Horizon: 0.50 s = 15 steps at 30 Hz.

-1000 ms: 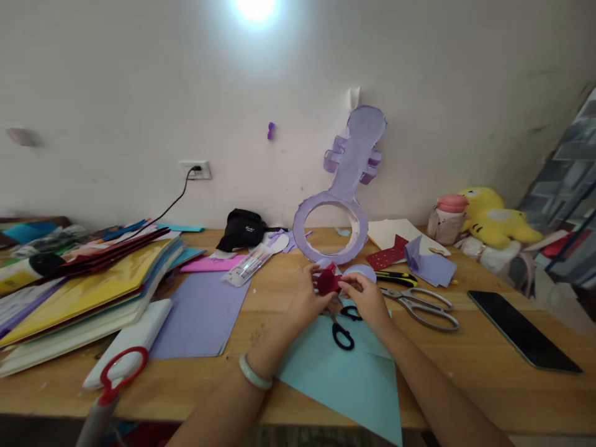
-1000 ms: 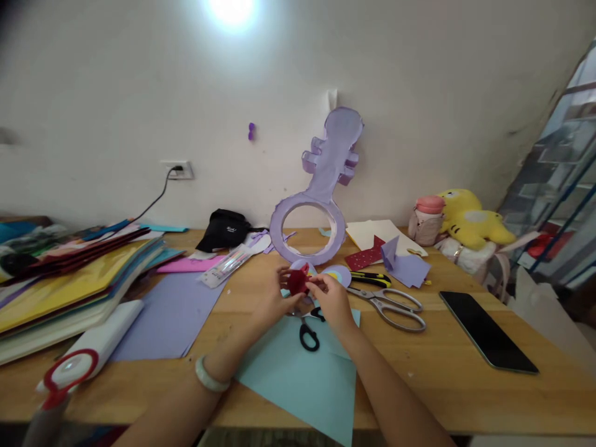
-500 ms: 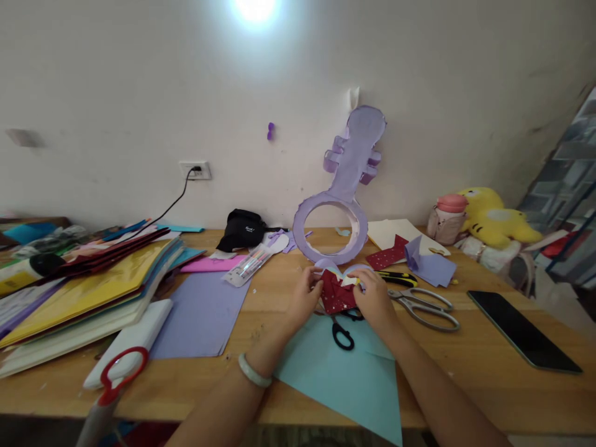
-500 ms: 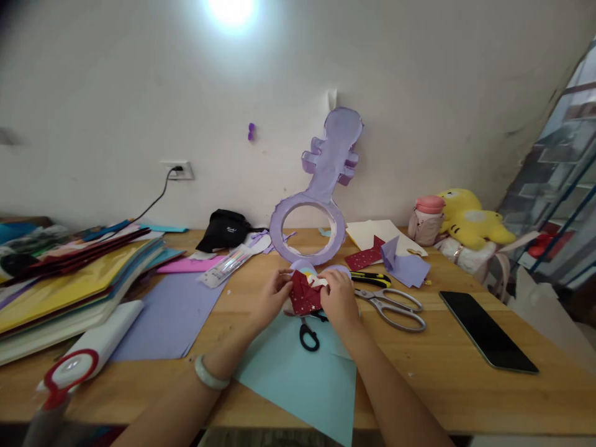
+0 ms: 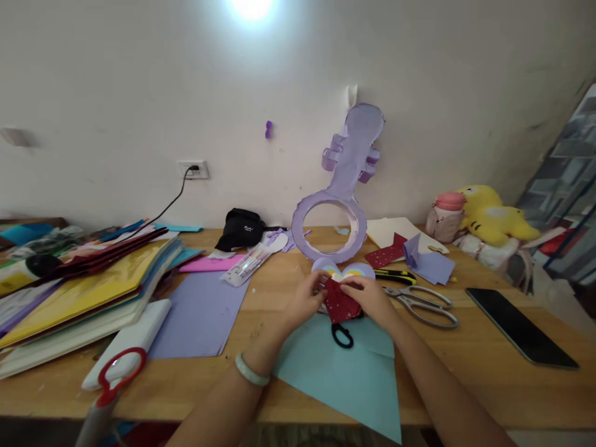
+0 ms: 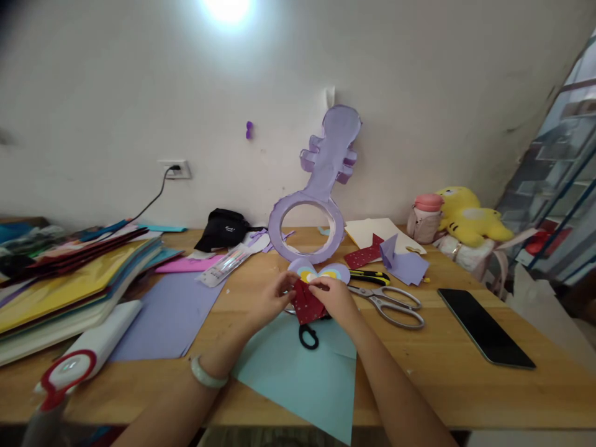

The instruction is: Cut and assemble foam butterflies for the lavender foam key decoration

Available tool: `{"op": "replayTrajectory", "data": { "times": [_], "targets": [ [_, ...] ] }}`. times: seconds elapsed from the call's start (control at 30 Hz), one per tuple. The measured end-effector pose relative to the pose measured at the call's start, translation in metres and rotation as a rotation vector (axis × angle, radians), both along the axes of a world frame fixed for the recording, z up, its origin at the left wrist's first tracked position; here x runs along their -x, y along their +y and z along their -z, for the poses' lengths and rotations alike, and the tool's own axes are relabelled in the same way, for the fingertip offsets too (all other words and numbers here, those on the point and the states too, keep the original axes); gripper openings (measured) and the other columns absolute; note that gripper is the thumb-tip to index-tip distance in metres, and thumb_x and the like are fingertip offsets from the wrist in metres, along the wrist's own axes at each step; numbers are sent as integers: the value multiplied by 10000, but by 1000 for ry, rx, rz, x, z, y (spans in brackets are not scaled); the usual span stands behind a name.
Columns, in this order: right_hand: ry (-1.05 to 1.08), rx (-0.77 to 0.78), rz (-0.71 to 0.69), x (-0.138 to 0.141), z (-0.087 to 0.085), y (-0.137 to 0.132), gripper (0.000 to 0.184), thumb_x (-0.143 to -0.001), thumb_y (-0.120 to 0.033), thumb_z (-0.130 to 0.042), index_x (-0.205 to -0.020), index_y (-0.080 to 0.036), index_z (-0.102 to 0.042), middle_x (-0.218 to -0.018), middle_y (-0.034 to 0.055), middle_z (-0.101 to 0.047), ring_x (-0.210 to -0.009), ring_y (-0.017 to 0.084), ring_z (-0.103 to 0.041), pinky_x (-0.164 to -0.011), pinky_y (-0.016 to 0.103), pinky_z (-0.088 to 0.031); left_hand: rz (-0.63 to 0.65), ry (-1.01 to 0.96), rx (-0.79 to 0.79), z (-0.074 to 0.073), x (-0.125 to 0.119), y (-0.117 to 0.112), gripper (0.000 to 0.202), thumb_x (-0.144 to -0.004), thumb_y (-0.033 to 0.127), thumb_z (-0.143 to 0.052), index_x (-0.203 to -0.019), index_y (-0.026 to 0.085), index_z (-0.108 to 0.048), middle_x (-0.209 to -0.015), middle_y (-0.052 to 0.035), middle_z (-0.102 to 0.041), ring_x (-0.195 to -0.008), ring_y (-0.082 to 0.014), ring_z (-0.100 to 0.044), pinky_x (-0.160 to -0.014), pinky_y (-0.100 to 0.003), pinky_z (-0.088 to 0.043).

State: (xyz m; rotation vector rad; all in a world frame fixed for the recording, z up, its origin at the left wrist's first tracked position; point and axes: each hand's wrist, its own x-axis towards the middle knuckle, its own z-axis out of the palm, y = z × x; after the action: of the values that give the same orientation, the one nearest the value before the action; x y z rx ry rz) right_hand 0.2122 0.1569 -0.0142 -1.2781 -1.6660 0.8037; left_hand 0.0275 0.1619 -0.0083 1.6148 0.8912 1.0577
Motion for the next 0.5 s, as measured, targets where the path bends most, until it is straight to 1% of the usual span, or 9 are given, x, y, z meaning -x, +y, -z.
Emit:
{"op": "replayTrajectory", "data": {
  "times": [0.07, 0.17, 0.2, 0.23, 0.27, 0.3, 0.37, 0.43, 0.5],
  "targets": [
    [-1, -10, 4, 0, -1, 0, 102, -790, -255, -656, -805, -224, -752, -841, 56, -756, -814, 247, -696, -773, 377, -541, -1, 31, -42, -1, 1, -2, 288, -709, 30, -539, -941, 195, -583, -935, -25, -621, -807, -152, -609, -706, -271, -513],
    [-7, -48, -7, 0, -3, -2, 108, -785, -250, -654, -819, -230, -754, -853, 56, -756, -805, 232, -685, -749, 351, -540, -52, 84, -182, -4, 3, -3, 285, -707, 37, -550, -930, 199, -622, -1135, -72, -576, -984, -182, -602, -747, -275, -524],
    [-17, -79, -20, 0, -5, -2, 116, -785, -252, -650, -829, -229, -756, -867, 60, -757, -810, 228, -681, -734, 339, -539, -75, 97, -233, -5, 4, -4, 277, -703, 41, -562, -918, 200, -635, -1170, -79, -564, -1049, -197, -587, -774, -280, -523],
    [-34, -117, -37, 0, -6, -2, 124, -789, -255, -645, -833, -225, -757, -876, 64, -757, -814, 225, -677, -717, 326, -535, -89, 108, -270, -6, 4, -3, 261, -704, 50, -574, -904, 201, -646, -1165, -79, -573, -1083, -206, -575, -800, -287, -520],
    [-55, -155, -54, 0, -7, -3, 130, -796, -257, -638, -833, -222, -757, -879, 68, -757, -815, 221, -674, -703, 316, -531, -93, 121, -289, -7, 5, -3, 232, -715, 66, -584, -890, 202, -652, -1115, -72, -600, -1071, -208, -580, -813, -294, -516],
    [-79, -189, -68, 0, -9, -3, 134, -803, -256, -631, -827, -220, -757, -874, 69, -757, -815, 218, -673, -698, 311, -527, -87, 133, -288, -8, 5, -3, 192, -737, 93, -589, -880, 203, -656, -1037, -59, -631, -1019, -203, -597, -815, -302, -514],
    [-117, -212, -81, 1, -12, -3, 132, -812, -244, -625, -805, -222, -756, -854, 64, -758, -809, 214, -673, -717, 316, -522, -57, 141, -234, -9, 5, -2, 110, -795, 165, -583, -869, 200, -656, -877, -29, -660, -870, -182, -622, -795, -309, -510],
    [-135, -177, -90, 1, -14, -4, 126, -810, -236, -633, -800, -227, -758, -844, 56, -761, -806, 217, -677, -738, 329, -521, -38, 104, -140, -9, 4, -1, 83, -819, 218, -582, -861, 194, -650, -791, -15, -664, -773, -169, -622, -755, -301, -507],
    [-129, -127, -97, 1, -16, -4, 119, -798, -234, -643, -794, -230, -762, -837, 50, -762, -805, 221, -680, -739, 334, -519, -47, 55, -48, -9, 3, -1, 73, -799, 234, -613, -845, 189, -648, -763, -11, -667, -738, -165, -626, -716, -287, -501]
  ]
}}
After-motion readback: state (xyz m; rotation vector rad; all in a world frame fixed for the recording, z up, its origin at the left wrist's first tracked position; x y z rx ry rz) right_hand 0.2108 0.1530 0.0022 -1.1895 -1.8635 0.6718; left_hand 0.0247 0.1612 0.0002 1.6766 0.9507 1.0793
